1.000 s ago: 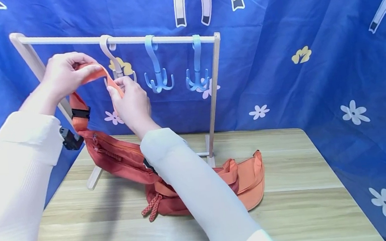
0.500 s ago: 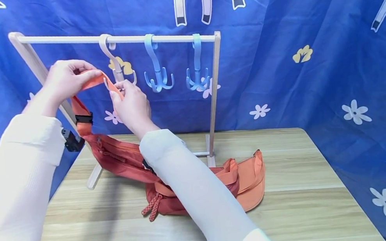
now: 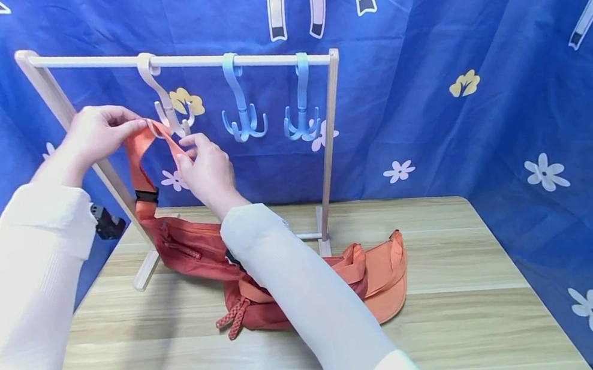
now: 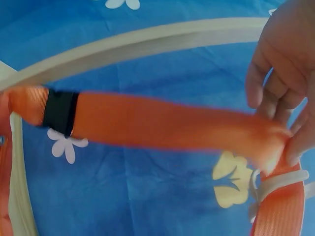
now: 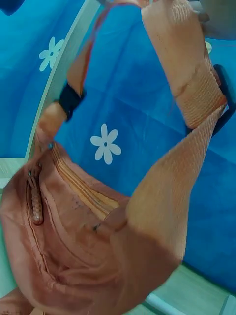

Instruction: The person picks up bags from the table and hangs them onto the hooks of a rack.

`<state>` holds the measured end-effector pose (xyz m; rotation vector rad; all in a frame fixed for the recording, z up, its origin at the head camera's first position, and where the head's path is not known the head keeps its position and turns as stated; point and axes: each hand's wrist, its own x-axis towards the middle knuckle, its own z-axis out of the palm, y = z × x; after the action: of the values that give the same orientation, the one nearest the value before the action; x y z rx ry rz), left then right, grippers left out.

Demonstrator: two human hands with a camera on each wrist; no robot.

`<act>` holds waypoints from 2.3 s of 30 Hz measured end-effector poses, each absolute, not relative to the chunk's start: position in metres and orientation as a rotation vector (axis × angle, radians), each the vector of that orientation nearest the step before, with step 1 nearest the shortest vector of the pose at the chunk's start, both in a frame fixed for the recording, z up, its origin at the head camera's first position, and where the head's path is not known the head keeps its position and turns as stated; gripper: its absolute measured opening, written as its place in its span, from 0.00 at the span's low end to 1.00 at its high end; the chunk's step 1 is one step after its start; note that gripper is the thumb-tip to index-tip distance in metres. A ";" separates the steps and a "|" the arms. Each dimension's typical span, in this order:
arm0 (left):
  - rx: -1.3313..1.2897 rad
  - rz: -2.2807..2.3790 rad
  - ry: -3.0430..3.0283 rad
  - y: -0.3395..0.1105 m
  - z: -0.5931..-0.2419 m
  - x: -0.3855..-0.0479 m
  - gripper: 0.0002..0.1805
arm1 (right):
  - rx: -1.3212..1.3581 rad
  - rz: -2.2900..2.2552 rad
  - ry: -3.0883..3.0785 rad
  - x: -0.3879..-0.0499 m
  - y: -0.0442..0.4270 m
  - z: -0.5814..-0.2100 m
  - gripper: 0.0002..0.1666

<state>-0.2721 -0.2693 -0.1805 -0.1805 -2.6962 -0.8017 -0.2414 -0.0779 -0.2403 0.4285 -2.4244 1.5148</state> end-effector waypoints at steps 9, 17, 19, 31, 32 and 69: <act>-0.197 -0.834 -2.763 -0.287 -0.195 -0.269 0.26 | 0.481 1.603 -2.395 -0.240 -0.070 -0.250 0.22; -0.187 -0.886 -2.728 -0.300 -0.208 -0.258 0.28 | 0.548 1.597 -2.352 -0.239 -0.058 -0.259 0.24; -0.187 -0.902 -2.729 -0.303 -0.211 -0.255 0.28 | 0.556 1.604 -2.342 -0.238 -0.055 -0.261 0.24; -0.269 -1.003 -2.687 -0.308 -0.238 -0.238 0.26 | 0.640 1.577 -2.249 -0.238 -0.034 -0.276 0.21; -0.272 -1.009 -2.681 -0.307 -0.240 -0.237 0.25 | 0.643 1.580 -2.245 -0.237 -0.032 -0.277 0.21; -0.653 -1.482 -2.658 -0.225 -0.348 -0.189 0.14 | 0.817 1.540 -2.474 -0.214 0.058 -0.345 0.20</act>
<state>-0.1890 -0.2254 -0.3480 -0.6535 -2.6578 -1.4821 -0.2145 0.0583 -0.3447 0.8168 -2.4743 1.5400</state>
